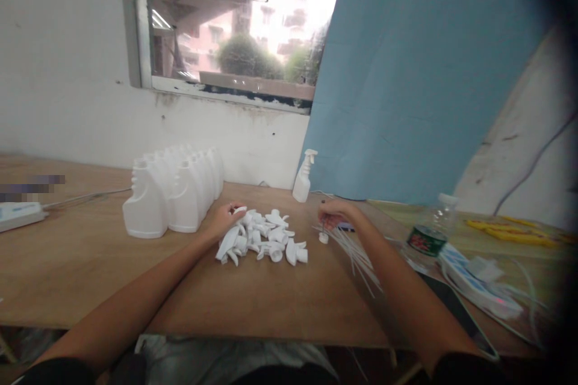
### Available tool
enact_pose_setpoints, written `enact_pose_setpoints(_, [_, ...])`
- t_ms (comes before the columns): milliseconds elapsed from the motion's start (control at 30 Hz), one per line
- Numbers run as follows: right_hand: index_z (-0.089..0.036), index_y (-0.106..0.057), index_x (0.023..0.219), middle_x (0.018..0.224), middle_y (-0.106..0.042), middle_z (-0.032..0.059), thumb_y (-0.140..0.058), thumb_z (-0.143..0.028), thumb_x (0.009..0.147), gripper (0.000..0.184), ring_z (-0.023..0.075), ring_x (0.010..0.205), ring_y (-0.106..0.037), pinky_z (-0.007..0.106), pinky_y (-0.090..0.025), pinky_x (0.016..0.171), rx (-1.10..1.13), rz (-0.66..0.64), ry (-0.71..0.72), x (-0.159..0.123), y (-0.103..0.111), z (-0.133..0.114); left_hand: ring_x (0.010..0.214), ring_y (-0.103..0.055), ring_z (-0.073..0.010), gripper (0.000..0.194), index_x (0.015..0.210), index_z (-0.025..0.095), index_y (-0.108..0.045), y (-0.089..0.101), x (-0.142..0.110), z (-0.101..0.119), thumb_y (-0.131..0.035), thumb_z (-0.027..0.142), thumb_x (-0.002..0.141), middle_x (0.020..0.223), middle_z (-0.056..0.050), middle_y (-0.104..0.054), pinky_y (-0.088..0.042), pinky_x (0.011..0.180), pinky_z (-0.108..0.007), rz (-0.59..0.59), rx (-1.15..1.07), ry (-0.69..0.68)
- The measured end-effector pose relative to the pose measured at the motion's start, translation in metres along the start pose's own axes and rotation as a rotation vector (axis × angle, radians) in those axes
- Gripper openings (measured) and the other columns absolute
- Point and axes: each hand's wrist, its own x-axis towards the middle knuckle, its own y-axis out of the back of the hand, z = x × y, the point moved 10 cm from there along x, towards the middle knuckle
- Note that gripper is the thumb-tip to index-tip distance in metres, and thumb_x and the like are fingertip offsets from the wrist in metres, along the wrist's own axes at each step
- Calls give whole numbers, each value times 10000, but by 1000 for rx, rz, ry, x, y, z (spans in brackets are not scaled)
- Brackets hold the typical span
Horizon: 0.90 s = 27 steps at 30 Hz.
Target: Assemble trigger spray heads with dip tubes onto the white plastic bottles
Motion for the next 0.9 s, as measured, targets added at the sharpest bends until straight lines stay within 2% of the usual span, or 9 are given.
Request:
enact_pose_setpoints(167, [-118,-604,1074,974,-647,54,-580,-307,931,238,136,762,-642,285,-557,650,-35,-11,-25,1,-1,1,773,-603,-196,340,1005,135,-708,-4,1,-6,-583,364,786,842,-52,-689,-457,719,-284,-7,65,21])
enact_pose_setpoints(300, [-118,-603,1079,990,-645,58,-582,-305,930,240,142,781,-642,294,-558,665,-38,8,-17,0,1,1,781,-606,-191,362,1023,141,-703,-2,-1,-5,-581,395,796,901,-62,-690,-459,708,-276,10,95,32])
enact_pose_setpoints(600, [-121,-603,1070,976,-643,52,-577,-304,933,231,136,764,-637,284,-554,648,-18,54,-12,0,2,11,896,-630,-221,334,972,143,-717,0,1,-4,-578,394,802,1009,-90,-700,-476,809,-311,31,75,-9])
enact_pose_setpoints(900, [-106,-624,868,714,-621,-12,-588,-323,925,227,75,534,-564,206,-483,498,-15,87,22,7,2,19,953,-626,-220,330,878,160,-719,1,5,-8,-535,429,824,981,-71,-700,-455,874,-303,40,79,-32])
